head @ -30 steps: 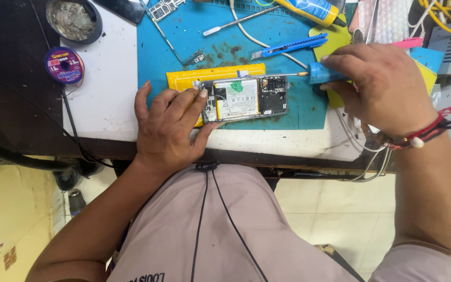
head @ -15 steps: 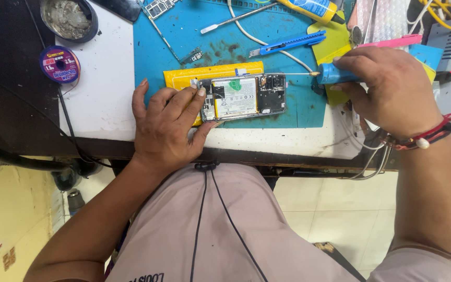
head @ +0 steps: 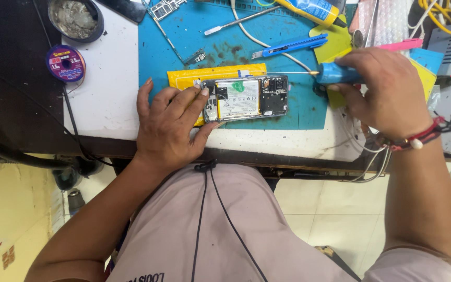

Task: The person uses a utility knife to scrape adhesive from a smartphone battery and then uses a soldering iron to heat and remove components from the phone's internal assembly. The person also uses tweezers to lift and reposition small parts during the process.

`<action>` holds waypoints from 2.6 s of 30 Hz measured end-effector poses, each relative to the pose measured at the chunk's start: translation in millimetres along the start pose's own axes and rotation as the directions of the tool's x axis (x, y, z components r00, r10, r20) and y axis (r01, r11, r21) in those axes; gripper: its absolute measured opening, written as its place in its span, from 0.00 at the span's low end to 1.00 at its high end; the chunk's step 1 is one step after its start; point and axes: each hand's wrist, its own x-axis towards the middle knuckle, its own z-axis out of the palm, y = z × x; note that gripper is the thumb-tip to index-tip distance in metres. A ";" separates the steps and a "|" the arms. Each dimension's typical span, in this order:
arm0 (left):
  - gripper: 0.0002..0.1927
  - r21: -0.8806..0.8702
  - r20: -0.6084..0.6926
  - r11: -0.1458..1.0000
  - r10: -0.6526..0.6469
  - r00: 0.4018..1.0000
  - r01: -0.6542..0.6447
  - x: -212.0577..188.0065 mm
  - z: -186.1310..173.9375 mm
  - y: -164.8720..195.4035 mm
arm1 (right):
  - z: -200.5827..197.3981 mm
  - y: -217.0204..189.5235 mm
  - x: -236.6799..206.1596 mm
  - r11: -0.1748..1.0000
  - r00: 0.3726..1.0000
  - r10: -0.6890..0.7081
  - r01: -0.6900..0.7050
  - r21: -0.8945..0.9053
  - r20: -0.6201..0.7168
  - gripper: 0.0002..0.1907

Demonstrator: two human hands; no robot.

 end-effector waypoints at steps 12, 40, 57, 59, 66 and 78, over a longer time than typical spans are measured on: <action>0.24 -0.276 -0.052 0.954 0.107 0.993 -0.117 11.4 -22.5 16.3 | 22.2 -45.6 -74.4 0.868 0.943 0.330 -0.289 0.404 -0.035 0.22; 0.10 0.022 -0.165 0.997 -0.069 0.984 0.074 4.3 -72.1 -30.8 | 84.2 -63.2 -118.9 0.235 0.722 0.692 -0.215 0.948 -0.008 0.19; 0.35 0.091 0.179 0.984 0.133 0.975 -0.151 26.7 -0.4 23.3 | 79.1 -107.7 -94.2 0.447 0.699 0.715 -0.447 0.775 -0.009 0.21; 0.36 0.077 0.172 0.986 0.131 0.976 -0.146 27.1 -1.3 17.5 | 70.8 -110.1 -94.1 0.509 0.695 0.719 -0.525 0.682 -0.001 0.21; 0.40 0.063 0.088 0.998 0.011 0.996 -0.017 19.0 -4.3 23.7 | 64.1 -134.1 -77.7 0.663 0.722 0.690 -0.599 0.449 -0.055 0.20; 0.38 0.087 0.026 0.996 -0.030 0.999 0.027 16.0 -4.1 31.8 | 68.7 -155.7 -67.4 0.746 0.751 0.646 -0.581 0.324 -0.140 0.20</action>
